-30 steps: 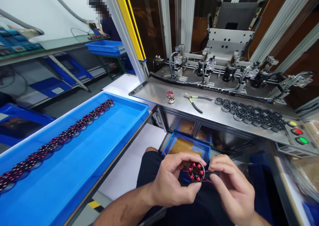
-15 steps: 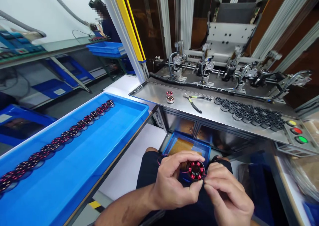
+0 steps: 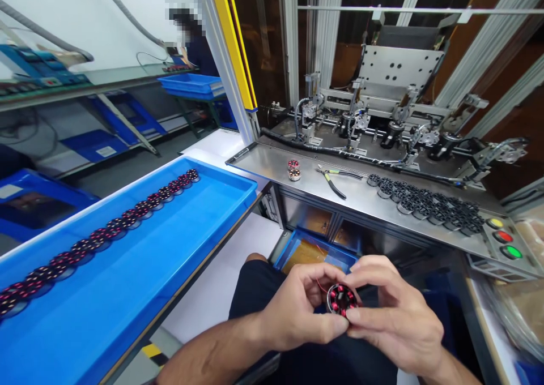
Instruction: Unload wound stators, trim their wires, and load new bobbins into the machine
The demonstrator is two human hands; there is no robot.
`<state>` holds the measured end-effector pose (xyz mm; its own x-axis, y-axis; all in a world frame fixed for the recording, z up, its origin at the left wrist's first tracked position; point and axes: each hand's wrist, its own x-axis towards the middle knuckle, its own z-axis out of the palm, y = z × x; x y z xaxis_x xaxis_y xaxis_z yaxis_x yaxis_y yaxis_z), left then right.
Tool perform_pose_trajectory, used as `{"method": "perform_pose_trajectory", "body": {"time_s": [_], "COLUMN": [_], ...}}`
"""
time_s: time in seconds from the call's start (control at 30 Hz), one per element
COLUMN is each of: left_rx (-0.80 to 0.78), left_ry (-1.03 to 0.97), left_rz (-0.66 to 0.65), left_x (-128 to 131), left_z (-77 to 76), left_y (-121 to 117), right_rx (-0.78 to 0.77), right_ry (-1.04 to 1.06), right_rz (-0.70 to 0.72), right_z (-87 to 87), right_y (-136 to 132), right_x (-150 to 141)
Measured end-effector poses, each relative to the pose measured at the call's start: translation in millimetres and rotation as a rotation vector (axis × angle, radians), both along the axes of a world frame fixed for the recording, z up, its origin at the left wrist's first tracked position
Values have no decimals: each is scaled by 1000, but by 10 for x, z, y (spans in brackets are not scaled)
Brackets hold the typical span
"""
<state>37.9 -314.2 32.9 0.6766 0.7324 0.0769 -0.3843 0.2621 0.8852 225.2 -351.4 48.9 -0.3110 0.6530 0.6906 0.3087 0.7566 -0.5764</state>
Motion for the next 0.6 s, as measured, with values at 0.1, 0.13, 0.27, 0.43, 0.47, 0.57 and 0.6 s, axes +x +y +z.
{"method": "perform_pose_trajectory", "body": {"time_s": [0.1, 0.13, 0.27, 0.43, 0.47, 0.57, 0.6], "left_rx": [-47, -41, 160, 429, 448, 442, 418], "left_ry": [-31, -48, -145, -159, -148, -130, -135], "left_rz": [3, 28, 208, 412, 429, 457, 450], "left_x": [4, 13, 78, 128, 132, 136, 132], "left_z": [-31, -43, -79, -94, -100, -124, -131], "left_y": [6, 1, -46, -99, -109, -145, -151], "right_rx": [149, 197, 273, 189, 147, 6, -22], "right_ry": [-18, -21, 17, 173, 230, 395, 417], "right_rz": [-205, -281, -540, -551, -546, -551, -541], "right_z": [-16, -33, -130, -225, -242, -293, -306], "right_y": [-78, -113, -229, -273, -273, -265, -258], "right_x": [-87, -122, -260, -414, -448, -526, -531]}}
